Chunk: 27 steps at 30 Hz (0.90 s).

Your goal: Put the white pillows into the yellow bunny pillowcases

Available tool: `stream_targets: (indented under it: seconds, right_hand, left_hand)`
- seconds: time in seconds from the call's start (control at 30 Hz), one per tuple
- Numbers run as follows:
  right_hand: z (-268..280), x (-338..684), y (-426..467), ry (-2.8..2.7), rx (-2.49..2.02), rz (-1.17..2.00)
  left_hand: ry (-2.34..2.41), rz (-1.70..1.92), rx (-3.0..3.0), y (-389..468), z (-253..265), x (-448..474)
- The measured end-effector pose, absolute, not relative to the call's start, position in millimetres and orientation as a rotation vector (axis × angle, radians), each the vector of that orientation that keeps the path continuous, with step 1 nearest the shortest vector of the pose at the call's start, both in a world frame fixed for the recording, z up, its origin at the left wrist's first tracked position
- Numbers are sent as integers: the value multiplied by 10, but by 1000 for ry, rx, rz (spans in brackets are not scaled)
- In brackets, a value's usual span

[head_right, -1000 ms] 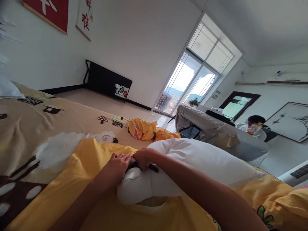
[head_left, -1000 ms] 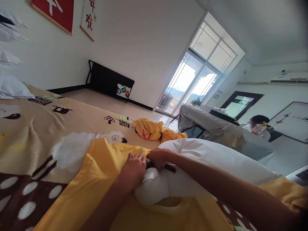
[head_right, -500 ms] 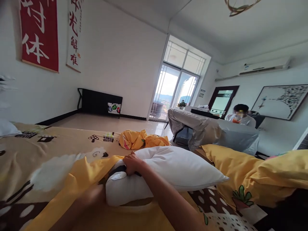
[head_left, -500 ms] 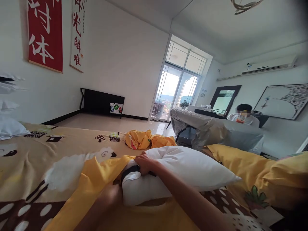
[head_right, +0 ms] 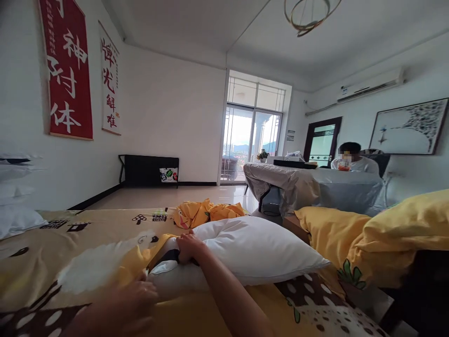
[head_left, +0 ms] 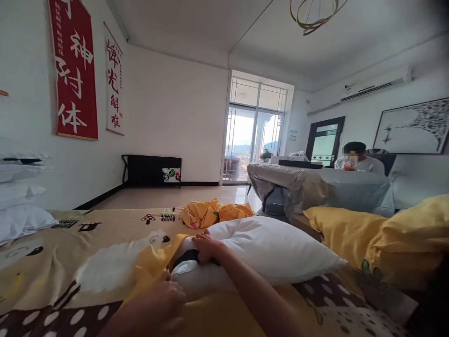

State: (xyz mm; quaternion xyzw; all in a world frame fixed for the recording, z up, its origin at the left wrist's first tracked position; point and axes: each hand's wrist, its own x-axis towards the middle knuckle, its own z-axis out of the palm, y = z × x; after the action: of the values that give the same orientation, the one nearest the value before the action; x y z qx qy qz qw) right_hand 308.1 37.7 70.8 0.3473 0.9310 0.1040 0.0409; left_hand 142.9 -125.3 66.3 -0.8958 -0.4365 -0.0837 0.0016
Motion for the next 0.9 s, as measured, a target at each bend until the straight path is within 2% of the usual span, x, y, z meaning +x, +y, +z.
stream_targets:
  seconds: [0.13,0.3,0.47,0.63,0.77,0.9]
  right_hand:
    - [635,3157,250,2906,1102,343]
    - [578,3291,42,2959,1108,303]
    - [672,3293,30,2883,1089,187]
    - [791,3228,-136,2665,906,-82]
    - [751,3423,-601,2873,887,-4]
    - [710,3818,-873,2949,977,34]
  left_hand:
    - [-1439,-503,-2712,-1196,832,1664]
    - [-1455,-751,-2634,-951,517,1757]
    - [-1533,-700,-2772,-974,489,1673]
    - [-1542,-670,-2842,-1056,579,1581]
    - [-1460,-562,-2976,-1063,526,1523]
    - [-1357,-604,-2933,-1045,440,1528]
